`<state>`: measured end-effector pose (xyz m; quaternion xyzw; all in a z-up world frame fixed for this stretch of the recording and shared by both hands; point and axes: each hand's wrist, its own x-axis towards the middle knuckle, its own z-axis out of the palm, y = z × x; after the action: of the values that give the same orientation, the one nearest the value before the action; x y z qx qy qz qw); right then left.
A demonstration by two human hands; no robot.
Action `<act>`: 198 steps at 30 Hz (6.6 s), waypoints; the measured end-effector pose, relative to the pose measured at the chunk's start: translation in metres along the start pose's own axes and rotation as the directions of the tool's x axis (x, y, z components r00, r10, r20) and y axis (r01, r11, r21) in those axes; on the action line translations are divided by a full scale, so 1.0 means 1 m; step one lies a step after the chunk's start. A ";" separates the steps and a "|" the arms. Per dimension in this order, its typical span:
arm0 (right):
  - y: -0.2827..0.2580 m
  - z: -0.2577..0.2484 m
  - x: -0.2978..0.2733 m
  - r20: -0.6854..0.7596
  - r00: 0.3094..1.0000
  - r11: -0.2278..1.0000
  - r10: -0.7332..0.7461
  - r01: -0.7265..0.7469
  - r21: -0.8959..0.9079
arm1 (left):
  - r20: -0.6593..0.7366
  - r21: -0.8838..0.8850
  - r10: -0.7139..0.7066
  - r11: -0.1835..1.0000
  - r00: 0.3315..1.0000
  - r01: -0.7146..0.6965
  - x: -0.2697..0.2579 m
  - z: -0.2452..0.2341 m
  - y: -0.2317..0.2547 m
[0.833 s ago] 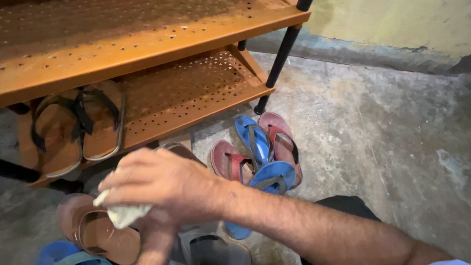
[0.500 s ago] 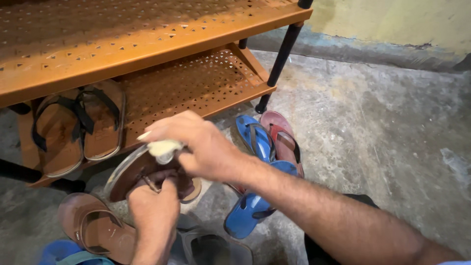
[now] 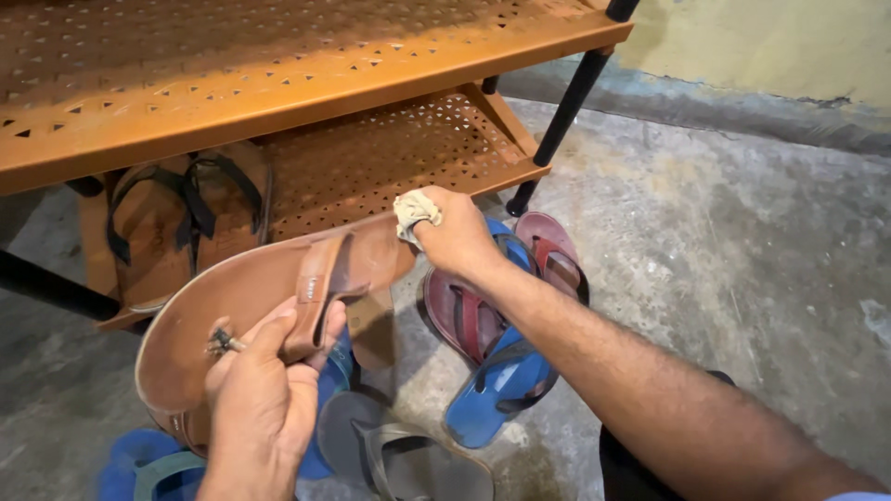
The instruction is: The person wipes the straps and soles of several flip-flops using a white cloth. They handle each pair individually, turning them over to clean different surfaces, and place the cleaned items on a nearby orange shoe rack.
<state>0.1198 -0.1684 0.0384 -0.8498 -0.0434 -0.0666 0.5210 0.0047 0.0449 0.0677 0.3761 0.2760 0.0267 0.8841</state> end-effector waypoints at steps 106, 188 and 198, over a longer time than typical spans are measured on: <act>-0.038 0.013 -0.058 0.424 0.650 0.713 -0.630 0.701 -0.016 | 0.027 0.364 0.077 0.928 0.997 -0.082 -0.005 -0.022 -0.014; -0.057 0.032 -0.078 0.286 0.663 0.715 -0.691 0.685 0.139 | -0.026 0.595 0.048 0.804 0.998 -0.023 -0.021 -0.014 0.006; -0.055 0.031 -0.075 0.258 0.684 0.728 -0.682 0.668 0.153 | -0.014 0.599 0.084 0.799 0.996 -0.059 -0.019 -0.013 0.004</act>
<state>0.0403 -0.1165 0.0608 -0.7615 -0.4321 -0.1242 0.4668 -0.0173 0.0514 0.0715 0.6450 0.2733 -0.0206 0.7133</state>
